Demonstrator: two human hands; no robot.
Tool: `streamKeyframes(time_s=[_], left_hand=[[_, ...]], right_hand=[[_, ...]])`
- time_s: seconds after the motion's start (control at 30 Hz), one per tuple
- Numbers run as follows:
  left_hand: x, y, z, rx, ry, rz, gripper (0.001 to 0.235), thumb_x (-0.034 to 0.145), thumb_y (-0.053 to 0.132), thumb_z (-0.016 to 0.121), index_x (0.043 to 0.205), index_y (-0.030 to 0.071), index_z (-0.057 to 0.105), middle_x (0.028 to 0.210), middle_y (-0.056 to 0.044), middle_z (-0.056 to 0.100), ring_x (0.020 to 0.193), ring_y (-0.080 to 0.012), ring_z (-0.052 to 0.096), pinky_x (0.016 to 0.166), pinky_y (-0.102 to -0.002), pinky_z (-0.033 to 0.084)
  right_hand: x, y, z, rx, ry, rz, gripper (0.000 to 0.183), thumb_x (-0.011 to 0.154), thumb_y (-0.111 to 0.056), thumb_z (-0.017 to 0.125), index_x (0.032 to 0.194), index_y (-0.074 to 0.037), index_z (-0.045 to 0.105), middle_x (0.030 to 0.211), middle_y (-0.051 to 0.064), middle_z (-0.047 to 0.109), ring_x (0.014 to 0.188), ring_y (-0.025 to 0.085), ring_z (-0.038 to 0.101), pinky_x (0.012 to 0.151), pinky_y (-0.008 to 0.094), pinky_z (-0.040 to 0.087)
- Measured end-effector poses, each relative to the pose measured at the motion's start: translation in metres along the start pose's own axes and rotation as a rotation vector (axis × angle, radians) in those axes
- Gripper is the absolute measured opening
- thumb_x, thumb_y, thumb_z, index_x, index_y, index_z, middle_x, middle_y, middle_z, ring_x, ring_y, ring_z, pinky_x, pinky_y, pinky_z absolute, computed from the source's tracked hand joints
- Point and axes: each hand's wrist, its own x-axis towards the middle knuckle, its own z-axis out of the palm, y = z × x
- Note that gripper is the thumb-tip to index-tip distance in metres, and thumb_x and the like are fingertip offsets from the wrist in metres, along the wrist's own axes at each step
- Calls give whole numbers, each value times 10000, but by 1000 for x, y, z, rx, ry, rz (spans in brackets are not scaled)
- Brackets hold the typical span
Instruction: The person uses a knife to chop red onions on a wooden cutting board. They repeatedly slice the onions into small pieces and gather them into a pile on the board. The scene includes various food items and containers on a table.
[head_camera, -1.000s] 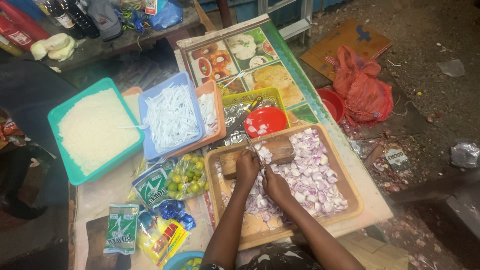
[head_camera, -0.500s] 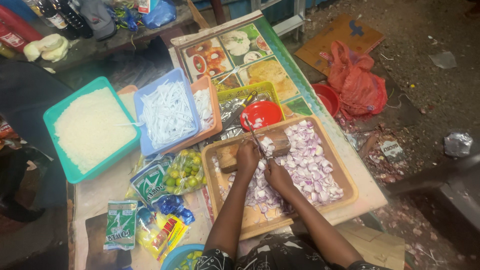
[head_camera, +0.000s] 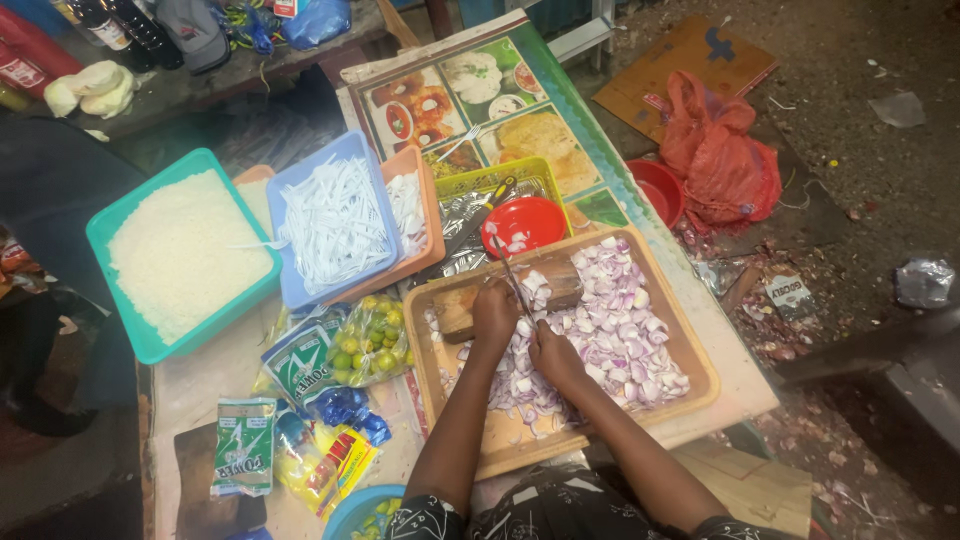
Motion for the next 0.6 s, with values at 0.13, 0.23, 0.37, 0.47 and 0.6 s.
streamKeyframes(time_s=[0.13,0.23,0.37,0.47,0.6], left_hand=[[-4,-2,-1,-27,-8,16,59,783,-34,636,797,-1,684,907,-198,686,868,-397,678,784,-470,544],[-3,0,-6,-50,43,49,18,773,-18,657,783,-13,671,893,-197,674,879,-400,664,792,-479,531],[-8,4,-7,33,53,64,41,763,-10,664,777,10,697,885,-187,667,889,-399,647,801,-490,517],[-4,3,-9,30,25,4,41,768,8,678,781,21,715,889,-192,665,893,-398,646,805,-493,520],[-4,0,0,63,5,-52,124,741,4,680,851,2,735,935,-238,663,887,-430,652,811,-512,523]], right_hand=[[-4,2,-2,-22,16,2,236,985,-239,528,1044,-11,544,764,294,687,745,508,675,686,600,526],[-3,-5,-9,-66,15,34,244,984,-245,529,1066,-15,542,752,301,683,734,510,673,683,605,523],[-5,-11,-10,-74,-26,19,237,959,-237,548,1050,-18,548,765,297,685,753,508,672,690,611,514],[-1,-15,-4,-53,-6,55,233,986,-244,520,1057,-24,546,774,302,685,772,505,681,708,607,516],[-9,-12,-2,-92,-19,29,233,974,-227,524,1062,-12,540,774,310,685,769,517,670,711,619,510]])
